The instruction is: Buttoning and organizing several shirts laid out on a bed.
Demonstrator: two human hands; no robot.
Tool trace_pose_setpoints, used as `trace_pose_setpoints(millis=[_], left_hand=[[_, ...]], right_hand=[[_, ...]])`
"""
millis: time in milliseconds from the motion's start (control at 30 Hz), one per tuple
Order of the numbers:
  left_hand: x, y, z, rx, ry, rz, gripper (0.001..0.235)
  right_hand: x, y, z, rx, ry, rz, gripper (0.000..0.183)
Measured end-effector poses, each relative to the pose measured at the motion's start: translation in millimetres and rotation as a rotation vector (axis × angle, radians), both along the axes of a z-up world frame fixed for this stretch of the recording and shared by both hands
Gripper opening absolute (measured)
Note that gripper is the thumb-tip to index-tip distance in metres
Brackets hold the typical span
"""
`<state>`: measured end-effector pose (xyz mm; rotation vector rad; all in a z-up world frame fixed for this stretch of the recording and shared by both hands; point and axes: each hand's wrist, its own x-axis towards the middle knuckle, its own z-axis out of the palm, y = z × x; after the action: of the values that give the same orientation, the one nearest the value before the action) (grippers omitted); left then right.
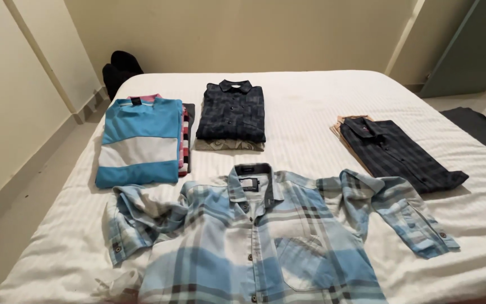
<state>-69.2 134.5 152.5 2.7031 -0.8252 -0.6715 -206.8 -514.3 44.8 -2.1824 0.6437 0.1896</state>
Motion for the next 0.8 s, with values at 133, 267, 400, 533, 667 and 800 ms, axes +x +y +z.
trace_pose_setpoints(millis=[133, 267, 400, 533, 667, 800], left_hand=[[92.1, -53.8, -50.6, 0.030, 0.064, 0.086, 0.052], [148.1, -107.5, -167.3, -0.376, -0.392, 0.448, 0.039], [146.0, -142.7, -198.2, -0.649, -0.401, 0.415, 0.025], [134.6, -168.6, -188.5, -0.716, -0.454, 0.249, 0.024], [131.9, -179.7, -202.5, -0.677, -0.398, 0.137, 0.029], [128.7, -182.3, -201.3, -0.642, -0.325, 0.240, 0.025]], right_hand=[[67.0, 161.6, 50.9, 0.033, -0.072, 0.042, 0.034], [148.9, 185.6, -47.5, 0.201, -0.222, -0.037, 0.033], [179.5, 221.5, -131.0, 0.481, -0.341, -0.178, 0.029], [176.2, 284.2, -83.8, 0.112, -0.344, 0.016, 0.037], [185.4, 291.1, -98.5, -0.375, -0.349, 0.499, 0.080], [183.3, 298.7, -83.2, -0.430, -0.297, 0.543, 0.065]])
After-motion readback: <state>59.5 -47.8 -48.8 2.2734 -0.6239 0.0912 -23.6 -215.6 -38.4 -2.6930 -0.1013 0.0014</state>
